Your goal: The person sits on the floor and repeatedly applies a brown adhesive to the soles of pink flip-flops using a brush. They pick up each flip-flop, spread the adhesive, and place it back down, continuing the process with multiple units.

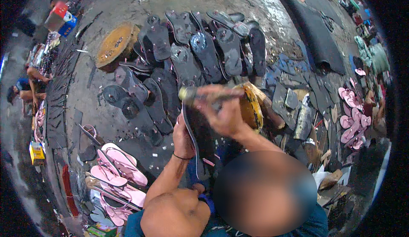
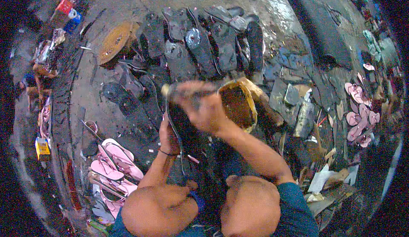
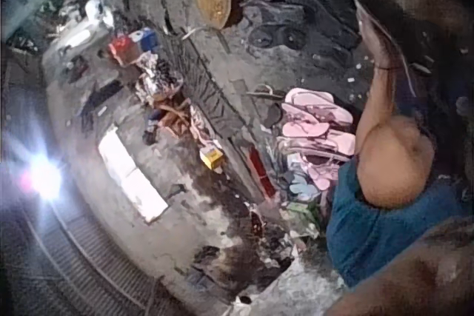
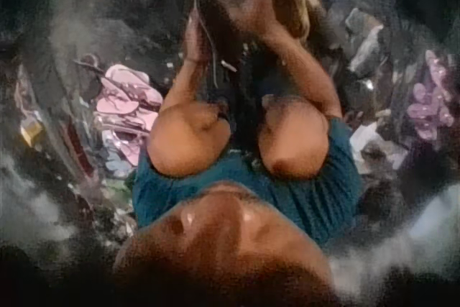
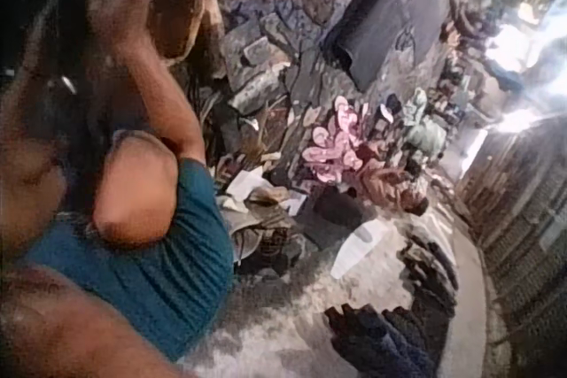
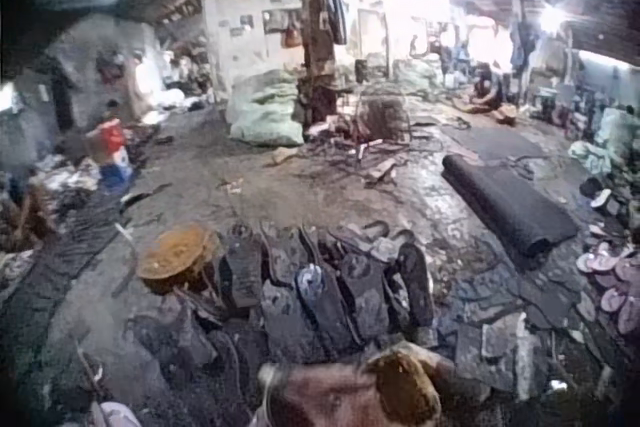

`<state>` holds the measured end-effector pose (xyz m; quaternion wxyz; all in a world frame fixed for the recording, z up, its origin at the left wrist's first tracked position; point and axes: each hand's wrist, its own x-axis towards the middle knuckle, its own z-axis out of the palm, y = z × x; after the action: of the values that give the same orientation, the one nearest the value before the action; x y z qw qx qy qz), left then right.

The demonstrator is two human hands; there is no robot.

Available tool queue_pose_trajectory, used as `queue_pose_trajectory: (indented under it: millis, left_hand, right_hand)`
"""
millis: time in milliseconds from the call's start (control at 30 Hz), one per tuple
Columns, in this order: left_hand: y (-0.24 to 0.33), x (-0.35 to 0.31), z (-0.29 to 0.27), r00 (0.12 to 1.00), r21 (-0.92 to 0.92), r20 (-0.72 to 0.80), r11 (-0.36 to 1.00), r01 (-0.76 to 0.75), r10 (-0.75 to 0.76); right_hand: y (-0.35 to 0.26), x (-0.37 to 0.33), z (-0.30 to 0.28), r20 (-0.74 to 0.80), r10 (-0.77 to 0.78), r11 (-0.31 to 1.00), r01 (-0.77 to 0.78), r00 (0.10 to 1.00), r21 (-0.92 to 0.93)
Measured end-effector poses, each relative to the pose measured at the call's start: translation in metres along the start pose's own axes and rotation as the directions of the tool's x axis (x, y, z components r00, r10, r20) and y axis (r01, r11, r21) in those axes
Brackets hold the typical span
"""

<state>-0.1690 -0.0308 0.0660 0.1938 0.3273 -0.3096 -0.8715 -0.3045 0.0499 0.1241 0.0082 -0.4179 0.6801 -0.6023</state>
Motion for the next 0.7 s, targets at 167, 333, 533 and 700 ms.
queue_pose_trajectory:
  millis: [167, 333, 533, 700]
  left_hand:
    - [0.018, -0.004, 0.015, 0.980, -0.006, 0.062, 0.982, -0.190, 0.190]
    - [0.017, 0.007, 0.020, 0.951, 0.017, 0.008, 0.951, -0.310, 0.310]
    - [0.024, -0.057, -0.045, 0.957, -0.049, 0.081, 0.958, 0.282, -0.277]
    - [0.020, -0.083, -0.044, 0.951, -0.253, 0.134, 0.918, 0.305, -0.279]
  right_hand:
    - [-0.023, -0.028, -0.003, 0.040, 0.042, 0.995, -0.045, 0.998, 0.084]
    - [-0.009, -0.015, 0.007, -0.119, 0.425, 0.903, -0.411, 0.897, 0.126]
    - [0.008, -0.014, -0.026, 0.377, 0.705, 0.084, -0.599, 0.600, 0.796]
    - [0.008, -0.011, -0.021, 0.388, 0.765, 0.037, -0.637, 0.513, 0.770]
